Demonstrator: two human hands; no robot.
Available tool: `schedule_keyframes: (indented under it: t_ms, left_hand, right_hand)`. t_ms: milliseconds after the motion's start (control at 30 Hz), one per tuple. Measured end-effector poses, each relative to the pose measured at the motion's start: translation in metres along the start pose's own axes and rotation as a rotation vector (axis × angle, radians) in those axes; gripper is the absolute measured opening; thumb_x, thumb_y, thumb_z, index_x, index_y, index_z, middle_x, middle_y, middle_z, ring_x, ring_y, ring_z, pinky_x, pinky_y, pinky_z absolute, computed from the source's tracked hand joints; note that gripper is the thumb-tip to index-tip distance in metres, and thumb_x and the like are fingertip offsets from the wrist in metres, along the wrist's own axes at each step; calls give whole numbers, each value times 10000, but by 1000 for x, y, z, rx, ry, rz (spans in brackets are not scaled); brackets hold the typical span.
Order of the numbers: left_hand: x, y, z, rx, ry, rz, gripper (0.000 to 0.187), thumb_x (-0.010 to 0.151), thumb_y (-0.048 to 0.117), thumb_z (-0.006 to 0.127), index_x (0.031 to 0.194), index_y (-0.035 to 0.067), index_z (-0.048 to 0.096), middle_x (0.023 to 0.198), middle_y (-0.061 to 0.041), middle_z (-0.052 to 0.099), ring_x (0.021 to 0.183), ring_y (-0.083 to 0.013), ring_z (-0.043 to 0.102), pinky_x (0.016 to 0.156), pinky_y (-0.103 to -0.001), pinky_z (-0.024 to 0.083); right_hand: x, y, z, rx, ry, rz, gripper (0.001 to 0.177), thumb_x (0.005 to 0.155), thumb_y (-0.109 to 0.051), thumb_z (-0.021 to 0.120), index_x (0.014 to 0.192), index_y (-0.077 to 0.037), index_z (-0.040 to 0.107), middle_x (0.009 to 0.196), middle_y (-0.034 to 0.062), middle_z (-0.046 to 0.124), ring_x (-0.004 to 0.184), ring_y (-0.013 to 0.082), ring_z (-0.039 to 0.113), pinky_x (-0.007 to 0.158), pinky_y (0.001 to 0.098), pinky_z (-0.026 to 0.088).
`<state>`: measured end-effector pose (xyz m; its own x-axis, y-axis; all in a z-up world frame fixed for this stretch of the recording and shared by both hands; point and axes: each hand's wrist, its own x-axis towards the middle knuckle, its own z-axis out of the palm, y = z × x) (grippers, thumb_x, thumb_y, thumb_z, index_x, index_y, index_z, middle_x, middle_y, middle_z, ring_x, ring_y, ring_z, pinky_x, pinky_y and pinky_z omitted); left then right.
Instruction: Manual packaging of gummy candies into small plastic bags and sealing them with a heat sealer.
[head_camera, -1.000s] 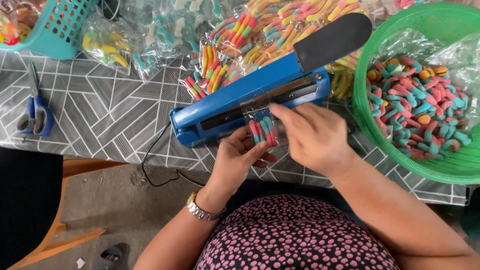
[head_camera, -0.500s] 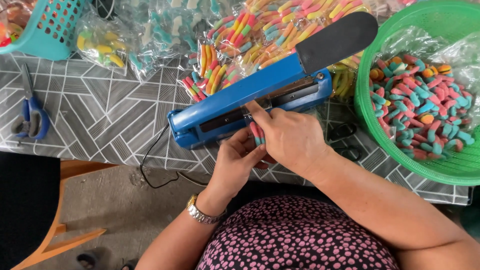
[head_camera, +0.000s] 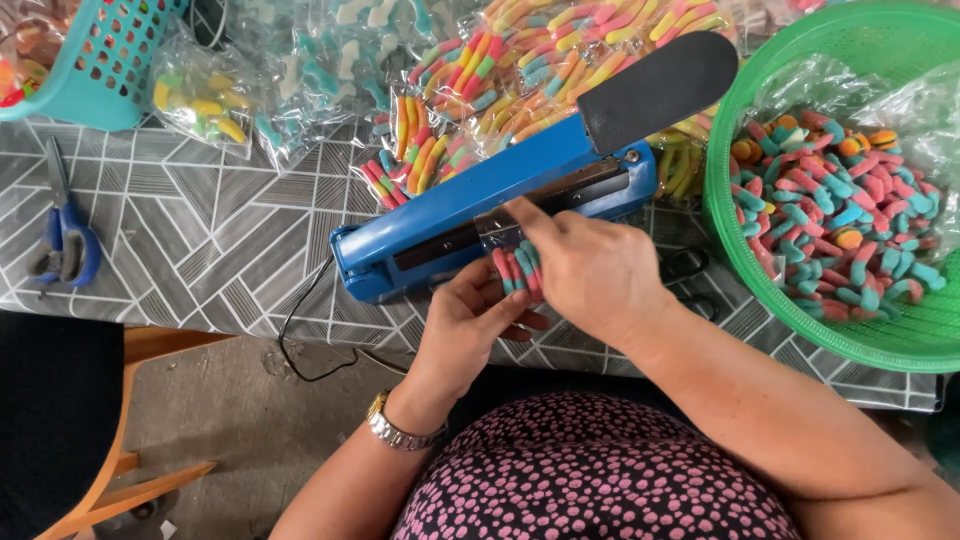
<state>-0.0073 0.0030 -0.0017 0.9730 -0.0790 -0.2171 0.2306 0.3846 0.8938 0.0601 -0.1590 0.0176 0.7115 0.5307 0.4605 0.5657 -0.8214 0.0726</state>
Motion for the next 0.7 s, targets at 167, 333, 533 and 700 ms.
schedule_keyframes:
  t_ms: [167,333,533,700]
  left_hand:
    - [-1,5,2,-2,-3,-9,441,944,98,691,1330,-84,577,922,-243,754,750,-329,781,599,-363,643]
    - [3,4,4,4,6,-15,437,960,153,693,1320,-72,589,914,-242,759,757,-327,782,594,-373,646]
    - [8,16,3,-49,-26,-25,493,936,80,702,1381,-54,536,913,-280,749,735,-387,781,576,-398,651]
    - [13,38,7,-109,-84,-28,579,891,1,717,1399,-123,467,887,-333,723,721,-440,767,550,-487,645]
  right_hand:
    - [-5,22,-2,-40,-39,12,372,1032,-195,455,1315,-283,680,631,-58,547,424,75,513,436,176,458]
    - [3,7,-15,-48,-50,-19,347,974,-191,530,1258,-308,692,671,-37,601,470,122,600,437,253,507]
    - [-3,11,-30,162,-3,62,343,977,-128,572,1266,-238,720,726,22,637,514,191,648,470,297,539]
    - [-10,21,-31,590,6,199,224,1023,-137,633,1200,-163,767,942,69,782,781,277,758,627,332,590]
